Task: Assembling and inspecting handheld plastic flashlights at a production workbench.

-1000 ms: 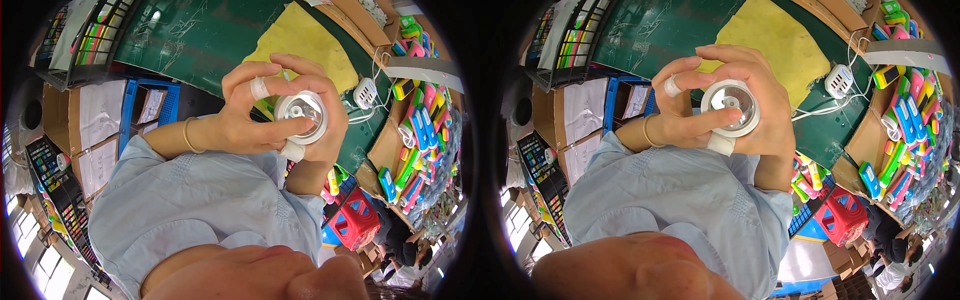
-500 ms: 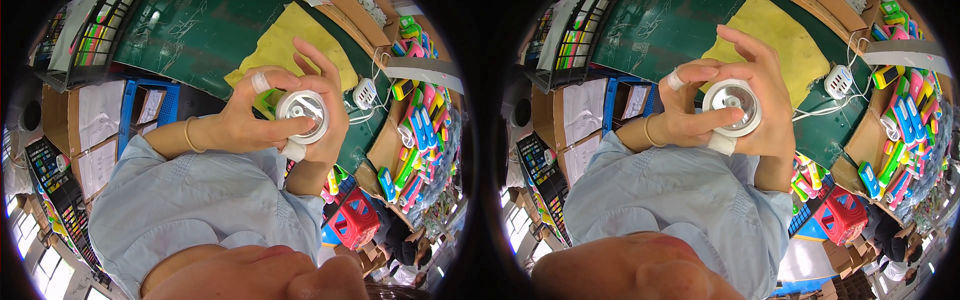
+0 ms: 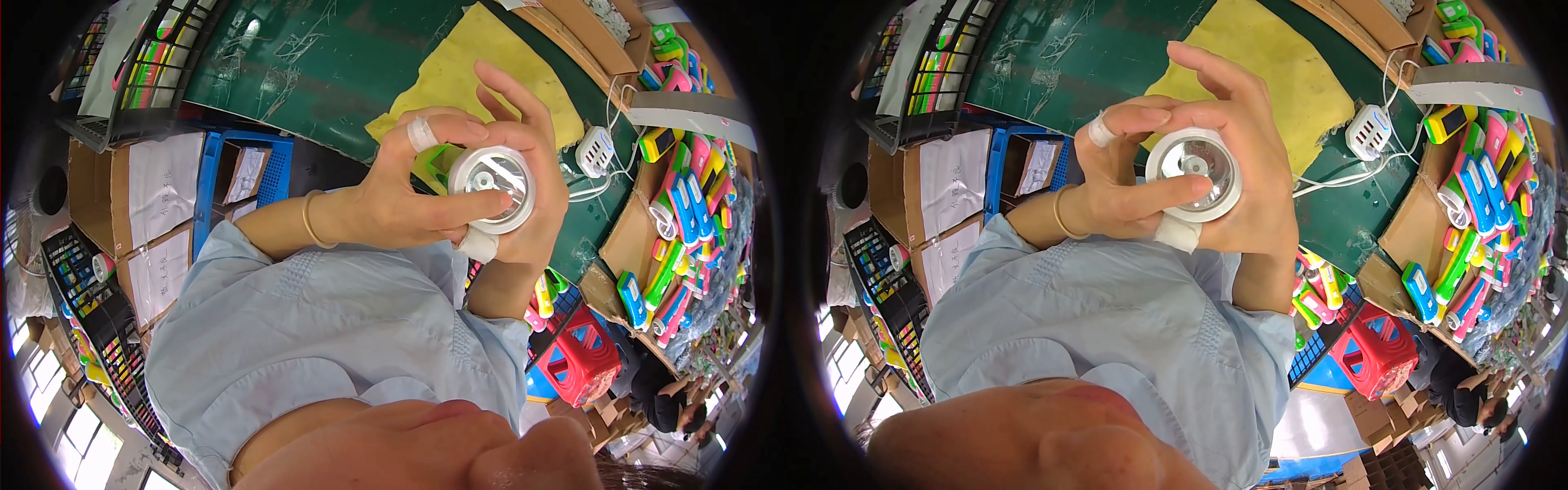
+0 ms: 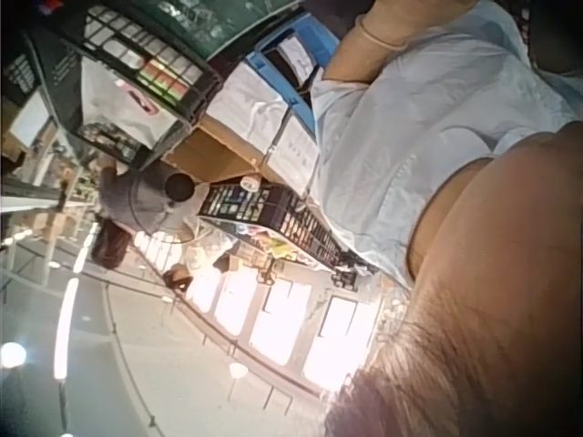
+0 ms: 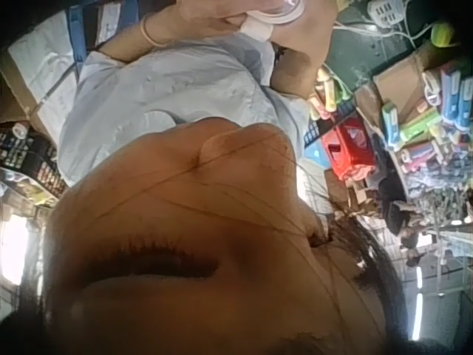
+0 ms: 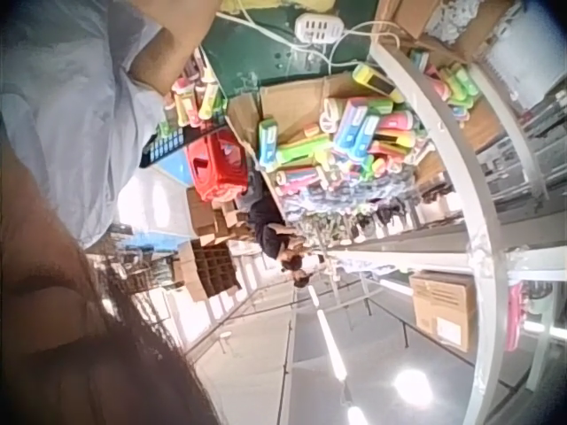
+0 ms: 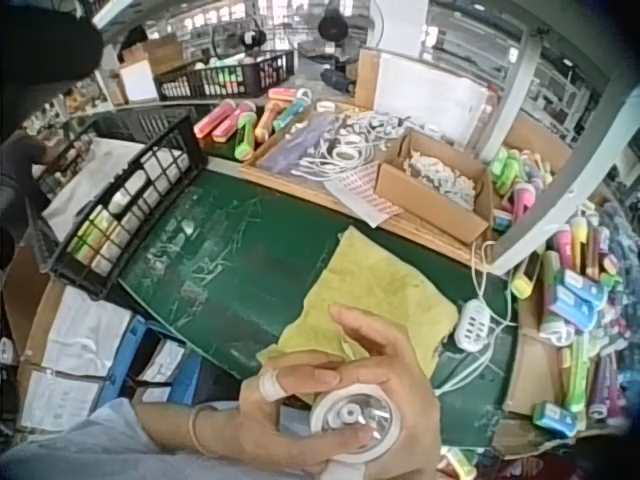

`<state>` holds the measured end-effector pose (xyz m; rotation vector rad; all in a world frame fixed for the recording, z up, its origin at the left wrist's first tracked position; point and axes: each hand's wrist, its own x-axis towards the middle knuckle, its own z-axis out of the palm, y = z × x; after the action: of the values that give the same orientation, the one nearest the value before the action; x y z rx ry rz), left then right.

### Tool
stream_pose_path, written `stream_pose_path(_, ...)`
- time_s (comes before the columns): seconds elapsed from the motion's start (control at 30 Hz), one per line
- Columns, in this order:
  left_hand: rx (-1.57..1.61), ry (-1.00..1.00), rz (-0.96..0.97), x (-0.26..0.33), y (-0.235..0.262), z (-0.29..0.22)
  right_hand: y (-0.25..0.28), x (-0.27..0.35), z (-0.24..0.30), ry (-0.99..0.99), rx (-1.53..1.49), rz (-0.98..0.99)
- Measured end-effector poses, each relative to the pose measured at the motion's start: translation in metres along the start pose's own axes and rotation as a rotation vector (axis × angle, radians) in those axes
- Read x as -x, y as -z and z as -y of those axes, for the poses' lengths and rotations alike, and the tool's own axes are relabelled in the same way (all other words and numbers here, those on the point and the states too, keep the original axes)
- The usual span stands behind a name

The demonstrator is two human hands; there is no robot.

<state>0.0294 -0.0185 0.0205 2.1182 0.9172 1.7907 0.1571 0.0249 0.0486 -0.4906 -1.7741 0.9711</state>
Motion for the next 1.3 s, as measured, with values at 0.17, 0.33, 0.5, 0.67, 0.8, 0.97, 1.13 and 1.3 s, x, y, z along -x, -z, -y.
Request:
stream_pose_path(0.17, -0.035, -0.011, -0.001, 0.0, 0.001, 0.0, -0.001, 0.0, -0.001, 0.006, 0.002, -0.008)
stream_pose_path(0.33, -0.049, -0.005, 0.021, -0.001, 0.002, 0.0, -0.002, -0.001, 0.0, -0.004, -0.006, -0.02)
stream_pose_path(0.5, 0.051, -0.13, -0.081, 0.001, -0.003, 0.012, -0.001, -0.002, -0.002, 0.014, -0.002, -0.003)
stream_pose_path(0.67, 0.101, 0.131, -0.038, 0.014, 0.001, 0.015, 0.005, -0.003, -0.001, 0.035, 0.019, 0.042)
stream_pose_path(0.8, 0.239, 0.419, 0.244, 0.008, -0.001, 0.016, 0.006, -0.002, -0.006, 0.07, 0.049, 0.093)
stream_pose_path(0.97, 0.41, 0.517, 0.496, -0.002, -0.001, 0.016, 0.007, -0.001, -0.001, 0.07, 0.105, 0.101)
stream_pose_path(1.13, 0.411, 0.557, 0.38, 0.001, -0.008, 0.009, 0.006, 0.002, -0.004, 0.102, 0.094, 0.058)
stream_pose_path(1.3, 0.451, 0.592, 0.286, 0.01, -0.012, 0.007, -0.002, 0.008, 0.0, 0.091, 0.178, -0.032)
